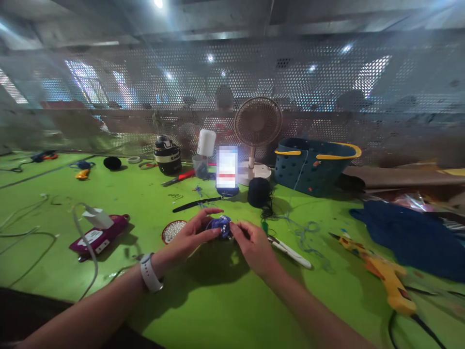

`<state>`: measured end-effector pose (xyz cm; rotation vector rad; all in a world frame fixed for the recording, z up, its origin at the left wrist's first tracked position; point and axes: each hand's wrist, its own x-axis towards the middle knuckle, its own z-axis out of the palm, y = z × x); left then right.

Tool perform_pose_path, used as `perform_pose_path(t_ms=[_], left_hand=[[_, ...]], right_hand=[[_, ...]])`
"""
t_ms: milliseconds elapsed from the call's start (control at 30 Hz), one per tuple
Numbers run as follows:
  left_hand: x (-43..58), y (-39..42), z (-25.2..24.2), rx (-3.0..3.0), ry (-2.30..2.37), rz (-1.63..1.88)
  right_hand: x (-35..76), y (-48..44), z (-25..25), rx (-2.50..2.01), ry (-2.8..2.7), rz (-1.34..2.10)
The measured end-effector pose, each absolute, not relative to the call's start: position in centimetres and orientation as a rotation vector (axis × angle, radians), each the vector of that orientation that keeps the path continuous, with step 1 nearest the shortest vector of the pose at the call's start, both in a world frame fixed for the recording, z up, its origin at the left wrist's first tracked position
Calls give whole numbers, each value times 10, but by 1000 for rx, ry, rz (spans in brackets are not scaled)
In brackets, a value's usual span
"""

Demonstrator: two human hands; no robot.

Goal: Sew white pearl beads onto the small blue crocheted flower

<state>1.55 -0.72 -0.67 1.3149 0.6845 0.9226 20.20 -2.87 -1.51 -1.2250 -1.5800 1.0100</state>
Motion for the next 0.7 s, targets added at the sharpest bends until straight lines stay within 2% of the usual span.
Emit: perform_pose_path(t_ms=[433,700], left_hand=[[15,-8,-8,1538,788,989],[13,-4,-13,1592,746,1003]], right_hand=[[198,-33,-15,-1213,-1855,528],[200,-33,-19,-1216,-1870,460]])
